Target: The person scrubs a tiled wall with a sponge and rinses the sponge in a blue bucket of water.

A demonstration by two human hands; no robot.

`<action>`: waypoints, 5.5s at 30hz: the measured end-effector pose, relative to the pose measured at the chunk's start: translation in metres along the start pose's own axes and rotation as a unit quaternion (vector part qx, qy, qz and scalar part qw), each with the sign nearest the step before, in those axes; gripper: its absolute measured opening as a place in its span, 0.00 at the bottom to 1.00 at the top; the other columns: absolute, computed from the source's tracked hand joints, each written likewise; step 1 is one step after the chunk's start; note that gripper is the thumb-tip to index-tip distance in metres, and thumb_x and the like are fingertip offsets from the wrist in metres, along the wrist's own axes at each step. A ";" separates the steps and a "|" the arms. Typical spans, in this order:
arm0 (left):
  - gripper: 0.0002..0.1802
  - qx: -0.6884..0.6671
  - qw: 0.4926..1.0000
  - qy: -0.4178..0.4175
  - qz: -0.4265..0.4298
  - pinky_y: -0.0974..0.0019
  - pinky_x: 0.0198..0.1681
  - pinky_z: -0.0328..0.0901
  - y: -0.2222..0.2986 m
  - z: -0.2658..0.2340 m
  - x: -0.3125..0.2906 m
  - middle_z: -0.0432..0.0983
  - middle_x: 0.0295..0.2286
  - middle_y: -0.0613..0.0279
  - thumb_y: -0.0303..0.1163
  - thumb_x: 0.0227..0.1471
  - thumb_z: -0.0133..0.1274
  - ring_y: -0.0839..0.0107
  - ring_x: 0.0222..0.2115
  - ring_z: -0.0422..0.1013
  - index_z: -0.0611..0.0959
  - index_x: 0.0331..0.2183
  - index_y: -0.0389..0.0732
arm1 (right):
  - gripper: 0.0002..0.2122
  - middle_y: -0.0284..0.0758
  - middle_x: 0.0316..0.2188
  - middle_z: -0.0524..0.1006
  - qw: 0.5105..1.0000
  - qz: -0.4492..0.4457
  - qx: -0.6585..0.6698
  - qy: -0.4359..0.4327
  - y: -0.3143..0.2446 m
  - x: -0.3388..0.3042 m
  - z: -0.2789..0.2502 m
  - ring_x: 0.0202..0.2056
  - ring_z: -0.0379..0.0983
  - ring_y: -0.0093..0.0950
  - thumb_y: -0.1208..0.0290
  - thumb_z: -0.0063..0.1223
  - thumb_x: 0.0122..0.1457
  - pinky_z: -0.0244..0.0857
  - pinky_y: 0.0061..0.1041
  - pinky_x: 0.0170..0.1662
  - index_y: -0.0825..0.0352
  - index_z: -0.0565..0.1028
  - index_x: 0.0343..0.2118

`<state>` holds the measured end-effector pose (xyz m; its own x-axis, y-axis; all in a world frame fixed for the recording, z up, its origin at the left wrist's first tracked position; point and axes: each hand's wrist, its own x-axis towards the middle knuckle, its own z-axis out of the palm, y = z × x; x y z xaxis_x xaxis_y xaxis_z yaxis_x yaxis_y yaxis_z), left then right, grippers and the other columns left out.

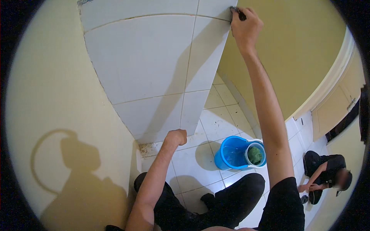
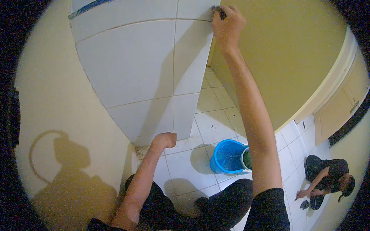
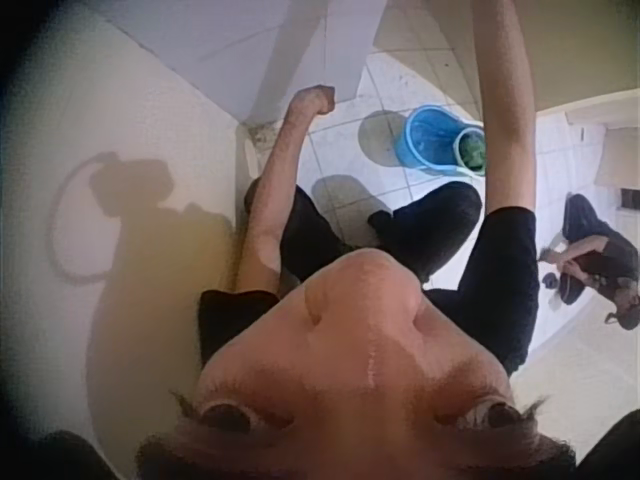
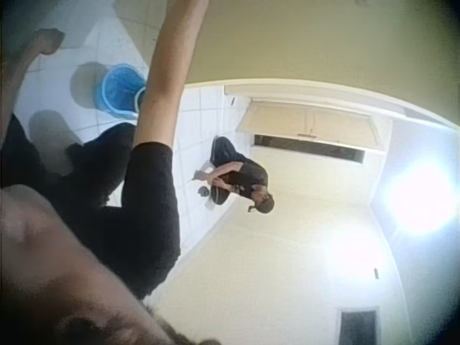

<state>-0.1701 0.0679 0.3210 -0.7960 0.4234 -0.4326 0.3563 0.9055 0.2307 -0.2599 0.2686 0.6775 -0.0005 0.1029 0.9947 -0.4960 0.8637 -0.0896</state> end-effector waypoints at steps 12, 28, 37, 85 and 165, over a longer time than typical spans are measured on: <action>0.21 0.005 0.998 -0.063 -0.019 0.51 0.52 0.67 -0.001 -0.012 -0.007 0.73 0.50 0.45 0.27 0.52 0.44 0.52 0.51 0.71 0.75 0.49 0.34 | 0.08 0.37 0.27 0.80 0.999 -0.032 0.017 0.014 0.006 -0.002 -0.002 0.27 0.77 0.27 0.73 0.61 0.51 0.69 0.25 0.34 0.71 0.82 0.32; 0.20 0.015 0.998 -0.060 -0.007 0.50 0.49 0.69 -0.004 -0.008 -0.001 0.75 0.47 0.44 0.27 0.51 0.45 0.50 0.48 0.73 0.76 0.47 0.33 | 0.07 0.45 0.28 0.79 0.997 0.052 0.043 -0.026 -0.024 0.004 -0.010 0.28 0.77 0.36 0.76 0.59 0.51 0.68 0.30 0.34 0.74 0.81 0.31; 0.18 -0.003 1.000 -0.013 -0.009 0.54 0.47 0.71 -0.010 0.004 0.012 0.77 0.46 0.45 0.27 0.50 0.46 0.53 0.46 0.75 0.82 0.42 0.34 | 0.06 0.45 0.27 0.80 0.997 0.077 0.018 0.005 -0.022 0.004 -0.005 0.28 0.78 0.35 0.77 0.59 0.50 0.69 0.29 0.35 0.73 0.82 0.30; 0.17 0.003 1.000 -0.022 -0.001 0.55 0.47 0.71 -0.006 -0.002 0.008 0.78 0.45 0.47 0.27 0.50 0.47 0.54 0.45 0.76 0.82 0.42 0.35 | 0.07 0.46 0.19 0.75 0.999 0.036 0.038 0.014 -0.023 0.025 0.000 0.19 0.70 0.29 0.76 0.56 0.53 0.62 0.32 0.25 0.76 0.78 0.26; 0.17 0.003 1.000 -0.017 -0.009 0.54 0.46 0.71 -0.012 0.003 0.004 0.77 0.46 0.48 0.28 0.50 0.48 0.54 0.45 0.76 0.83 0.42 0.35 | 0.08 0.42 0.32 0.80 0.997 -0.046 0.052 0.015 -0.024 0.006 0.014 0.36 0.77 0.41 0.77 0.58 0.49 0.71 0.32 0.39 0.67 0.82 0.33</action>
<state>-0.1762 0.0588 0.3134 -0.7848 0.4076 -0.4668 0.3450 0.9131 0.2172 -0.2601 0.2417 0.6868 0.0744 0.0408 0.9964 -0.5808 0.8140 0.0100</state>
